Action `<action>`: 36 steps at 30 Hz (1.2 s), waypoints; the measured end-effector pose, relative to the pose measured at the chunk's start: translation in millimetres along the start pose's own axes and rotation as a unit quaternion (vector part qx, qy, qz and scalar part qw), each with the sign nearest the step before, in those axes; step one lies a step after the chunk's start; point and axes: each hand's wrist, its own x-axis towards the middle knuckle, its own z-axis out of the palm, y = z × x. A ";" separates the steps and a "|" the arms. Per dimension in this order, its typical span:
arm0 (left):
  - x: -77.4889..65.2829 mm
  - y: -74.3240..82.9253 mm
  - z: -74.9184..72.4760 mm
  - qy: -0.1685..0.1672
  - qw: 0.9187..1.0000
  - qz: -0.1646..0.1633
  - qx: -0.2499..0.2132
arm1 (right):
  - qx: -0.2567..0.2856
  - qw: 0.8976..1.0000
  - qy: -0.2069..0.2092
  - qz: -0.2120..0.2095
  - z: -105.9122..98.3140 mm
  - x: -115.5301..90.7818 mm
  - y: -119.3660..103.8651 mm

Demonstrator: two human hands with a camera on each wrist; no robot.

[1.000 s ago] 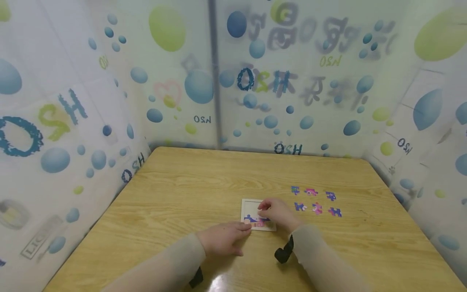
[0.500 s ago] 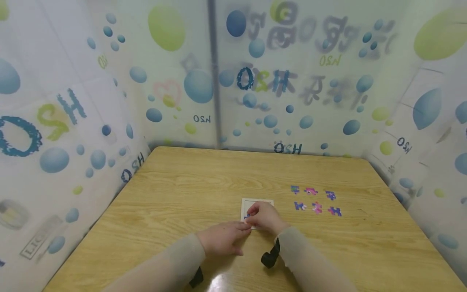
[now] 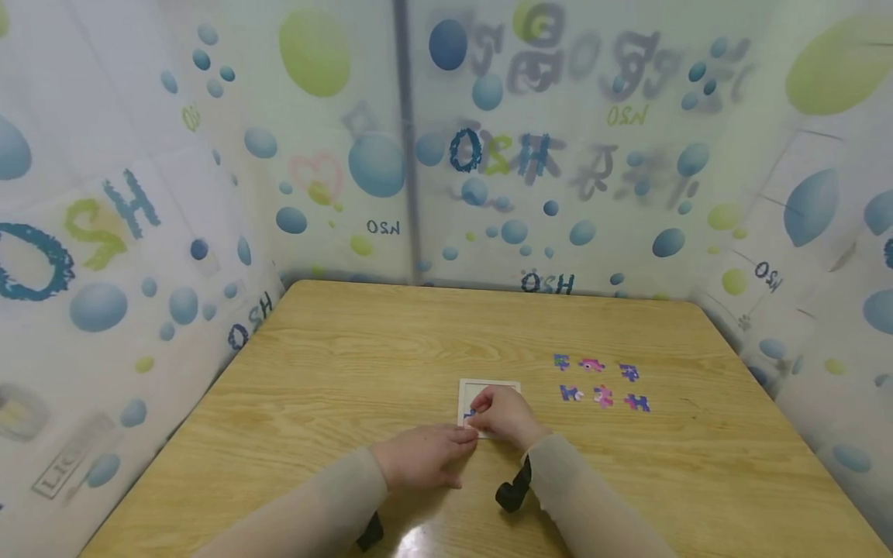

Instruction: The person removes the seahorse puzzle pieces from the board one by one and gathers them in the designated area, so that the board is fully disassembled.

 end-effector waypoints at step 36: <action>2.4 -1.4 -0.2 -0.001 1.000 0.024 0.004 | 0.037 0.999 -0.009 -0.003 0.8 1.1 4.1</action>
